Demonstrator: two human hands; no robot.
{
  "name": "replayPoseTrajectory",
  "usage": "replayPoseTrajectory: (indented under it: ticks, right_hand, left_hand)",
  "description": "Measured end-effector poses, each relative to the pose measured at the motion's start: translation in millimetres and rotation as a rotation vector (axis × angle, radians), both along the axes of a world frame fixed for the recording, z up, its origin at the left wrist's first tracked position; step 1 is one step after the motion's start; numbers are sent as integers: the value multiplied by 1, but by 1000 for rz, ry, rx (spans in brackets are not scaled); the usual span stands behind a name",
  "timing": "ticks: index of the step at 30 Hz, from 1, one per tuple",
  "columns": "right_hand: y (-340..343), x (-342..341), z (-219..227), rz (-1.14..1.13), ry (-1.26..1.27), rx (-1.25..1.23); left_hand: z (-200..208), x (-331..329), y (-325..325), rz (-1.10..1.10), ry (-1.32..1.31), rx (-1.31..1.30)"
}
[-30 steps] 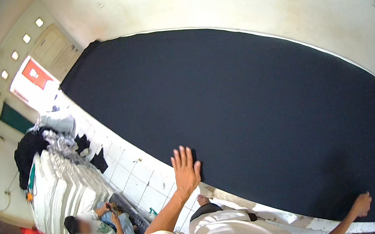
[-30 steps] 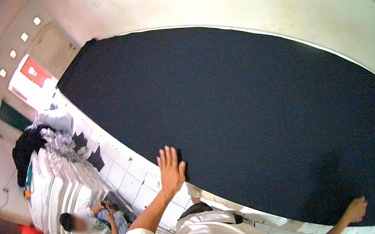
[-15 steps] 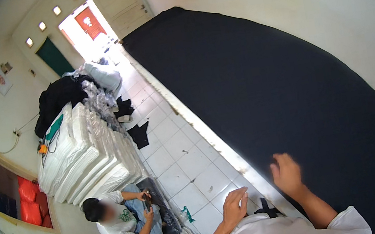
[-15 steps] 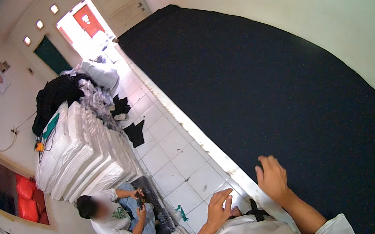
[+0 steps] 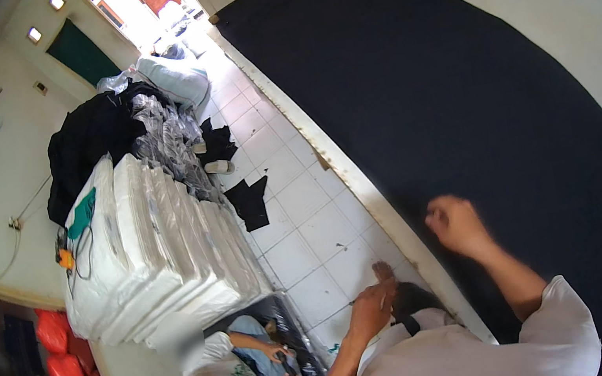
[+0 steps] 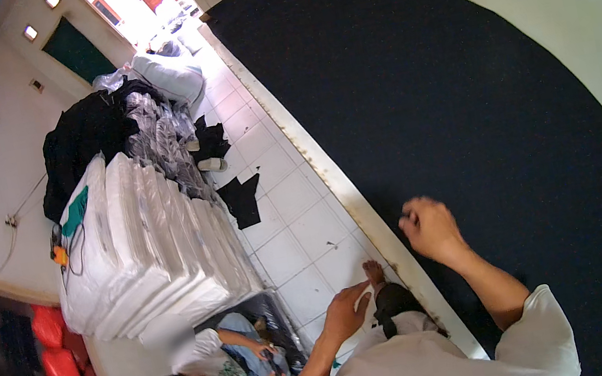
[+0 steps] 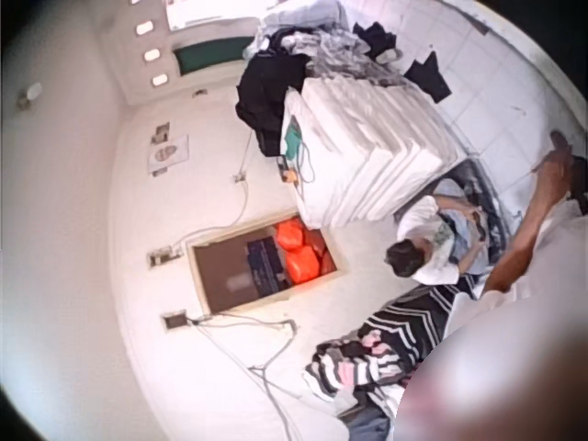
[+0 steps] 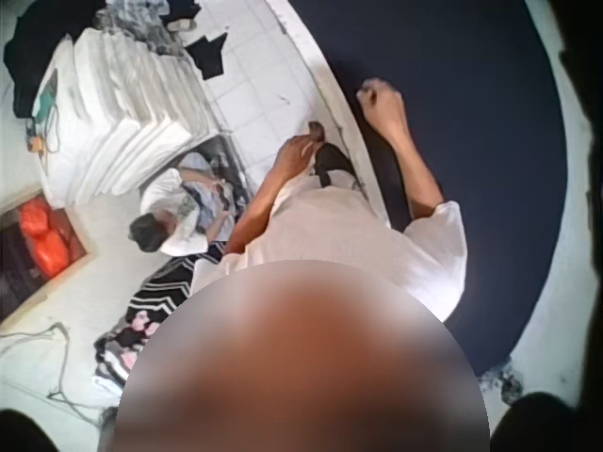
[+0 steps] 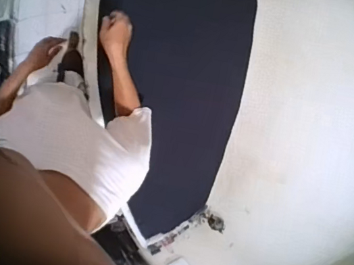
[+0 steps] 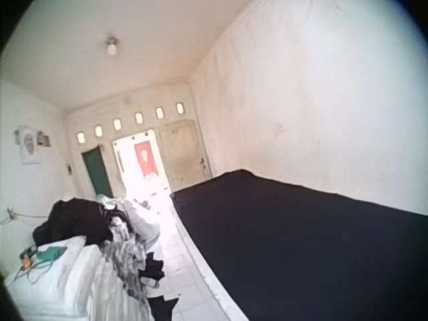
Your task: The person spreads a large black fabric on a table, smooths it, and uses shears to cut a rectangular piece. The cut piece is folded and placed on the table. The process is repeated with another section of the fabric.
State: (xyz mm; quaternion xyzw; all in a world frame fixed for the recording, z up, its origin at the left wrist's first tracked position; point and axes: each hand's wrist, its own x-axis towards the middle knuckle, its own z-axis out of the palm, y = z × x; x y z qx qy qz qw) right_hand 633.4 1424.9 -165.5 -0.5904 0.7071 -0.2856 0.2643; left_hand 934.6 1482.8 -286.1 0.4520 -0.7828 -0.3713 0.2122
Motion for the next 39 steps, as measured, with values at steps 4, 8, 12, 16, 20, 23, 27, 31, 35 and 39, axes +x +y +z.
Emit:
replayPoseTrajectory:
  ticks: [4,8,12,16,20,23,27,31,35,39]
  right_hand:
    - [-167,35,7,-67,303,-95]
    - [-320,76,7,-31,131,-102]
    - [-491,107,-13,-97,184,-201]
    - [-648,142,-26,-144,-85,-253]
    - [-788,182,-22,-214,285,-153]
    - [-864,208,-16,-284,89,-88]
    - [-977,231,-14,-450,-146,91]
    - [-1118,268,-15,-412,-479,-48]
    - [-1285,304,-2,-284,-816,8]
    - [-1440,330,11,-267,-742,222]
  left_hand:
    - [-69,101,-115,166,-268,193]
    - [-146,237,-177,336,-657,556]
    - [-216,324,-253,413,-612,647]
    - [-251,390,-425,272,-617,831]
    - [-228,418,-674,347,-663,596]
    - [-172,418,-877,368,-335,231]
    - [-102,388,-1138,337,-125,53]
    - [-64,346,-1347,174,-28,-52]
    - [-30,311,-1511,79,118,-71]
    - [10,290,-1671,15,88,-146]
